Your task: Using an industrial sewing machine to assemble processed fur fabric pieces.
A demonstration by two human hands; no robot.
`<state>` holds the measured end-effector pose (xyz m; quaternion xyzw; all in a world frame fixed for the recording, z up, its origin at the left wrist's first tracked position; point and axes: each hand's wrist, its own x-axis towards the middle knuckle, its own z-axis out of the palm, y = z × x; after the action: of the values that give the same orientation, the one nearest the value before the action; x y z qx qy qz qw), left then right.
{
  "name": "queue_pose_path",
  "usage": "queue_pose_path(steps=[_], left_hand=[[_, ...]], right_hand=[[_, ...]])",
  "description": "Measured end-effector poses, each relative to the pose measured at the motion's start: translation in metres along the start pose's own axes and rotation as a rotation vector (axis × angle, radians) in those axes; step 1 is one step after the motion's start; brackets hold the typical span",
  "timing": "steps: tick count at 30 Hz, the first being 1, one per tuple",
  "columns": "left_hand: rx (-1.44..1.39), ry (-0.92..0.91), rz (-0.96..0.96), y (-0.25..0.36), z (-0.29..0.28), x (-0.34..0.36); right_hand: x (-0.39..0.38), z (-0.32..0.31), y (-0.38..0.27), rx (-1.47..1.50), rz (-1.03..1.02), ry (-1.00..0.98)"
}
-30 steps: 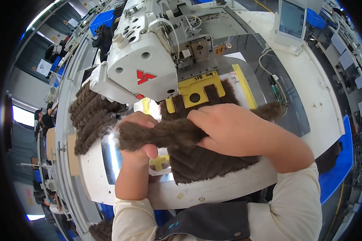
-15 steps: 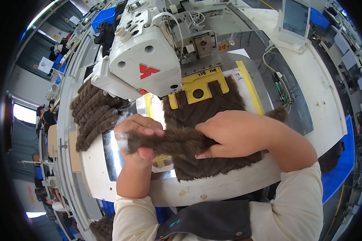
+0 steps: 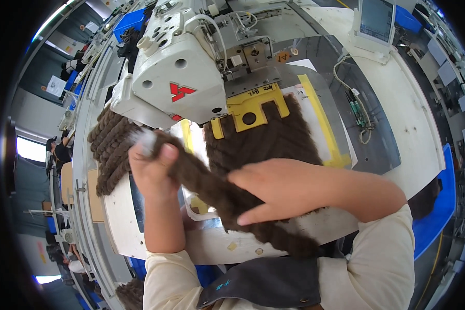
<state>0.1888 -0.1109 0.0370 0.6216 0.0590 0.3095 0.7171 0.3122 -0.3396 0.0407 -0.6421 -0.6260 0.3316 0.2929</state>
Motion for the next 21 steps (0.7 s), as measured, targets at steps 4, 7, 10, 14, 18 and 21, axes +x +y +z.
queue_pose_path(steps=[4,7,10,14,18,21], left_hand=[[0.316,-0.273,-0.031,-0.011,0.022,-0.026],[0.263,-0.378,0.054,-0.014,0.028,-0.024],[0.180,-0.436,0.144,-0.014,0.026,-0.022],[0.171,-0.440,0.154,-0.017,0.023,-0.025],[0.051,-0.403,0.073,-0.023,0.031,-0.026],[0.085,-0.320,-0.130,-0.024,0.035,-0.025]], right_hand=[[0.011,0.001,-0.001,0.084,0.009,0.098],[0.012,0.008,0.005,0.162,0.079,0.115],[0.014,0.010,0.009,0.132,0.048,0.215],[0.016,0.016,0.009,0.128,0.054,0.258],[0.017,0.023,0.018,0.086,-0.021,0.388],[0.015,0.017,0.020,0.040,-0.028,0.416]])
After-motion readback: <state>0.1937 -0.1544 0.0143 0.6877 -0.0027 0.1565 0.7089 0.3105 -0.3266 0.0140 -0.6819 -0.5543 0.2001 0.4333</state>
